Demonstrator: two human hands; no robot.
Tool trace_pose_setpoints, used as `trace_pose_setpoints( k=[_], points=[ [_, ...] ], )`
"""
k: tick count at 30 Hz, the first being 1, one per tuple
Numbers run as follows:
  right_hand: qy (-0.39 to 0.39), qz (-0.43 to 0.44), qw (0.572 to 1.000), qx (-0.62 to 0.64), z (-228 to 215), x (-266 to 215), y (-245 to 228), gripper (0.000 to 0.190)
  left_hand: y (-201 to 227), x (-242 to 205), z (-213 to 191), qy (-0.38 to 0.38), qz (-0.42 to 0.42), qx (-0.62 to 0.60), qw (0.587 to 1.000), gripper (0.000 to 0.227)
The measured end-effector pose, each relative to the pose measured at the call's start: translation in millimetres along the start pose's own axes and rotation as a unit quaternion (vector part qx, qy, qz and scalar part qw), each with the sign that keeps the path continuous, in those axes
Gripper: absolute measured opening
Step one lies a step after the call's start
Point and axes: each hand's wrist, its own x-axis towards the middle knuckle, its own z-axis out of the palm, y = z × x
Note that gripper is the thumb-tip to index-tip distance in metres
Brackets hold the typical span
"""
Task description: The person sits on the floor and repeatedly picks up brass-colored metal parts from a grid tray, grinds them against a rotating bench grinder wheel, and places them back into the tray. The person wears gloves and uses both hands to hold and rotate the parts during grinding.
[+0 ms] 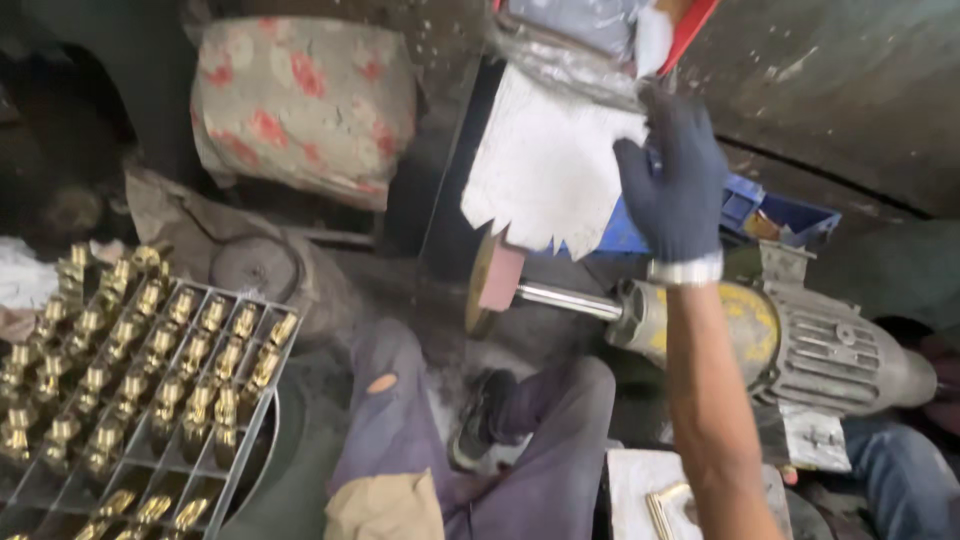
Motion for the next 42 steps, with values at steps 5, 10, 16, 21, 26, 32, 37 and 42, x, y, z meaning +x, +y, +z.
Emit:
trace_pose_setpoints(
  k=[5, 10, 16, 21, 26, 32, 37, 42],
  points=[
    [-0.017, -0.085, 0.99, -0.107, 44, 106, 59, 0.042, -1, 14, 31, -0.007, 0.055, -0.066, 0.996, 0.028],
    [-0.083, -0.049, 0.977, -0.19, 83, 148, 82, 0.043, 2, 29, 58, -0.008, 0.094, -0.124, 0.988, 0.028],
    [-0.133, 0.002, 0.969, -0.209, 89, 169, 88, 0.032, 4, 13, 88, 0.001, 0.13, -0.203, 0.971, 0.029],
    [-0.108, -0.01, 0.972, -0.208, 95, 174, 83, 0.029, 20, 3, 123, 0.01, 0.184, -0.289, 0.939, 0.029],
    [-0.095, -0.021, 0.964, -0.249, 97, 172, 69, 0.024, 71, -7, 167, -0.008, 0.212, -0.259, 0.942, 0.031],
    [-0.11, -0.041, 0.973, -0.197, 97, 172, 84, 0.027, 83, -19, 183, -0.053, 0.228, -0.162, 0.959, 0.032],
    [-0.165, -0.054, 0.974, -0.142, 82, 182, 117, 0.041, 77, -20, 193, -0.055, 0.238, -0.142, 0.959, 0.032],
    [-0.214, -0.022, 0.957, -0.194, 66, 182, 144, 0.023, 73, -18, 198, -0.085, 0.227, -0.127, 0.962, 0.032]
  ],
)
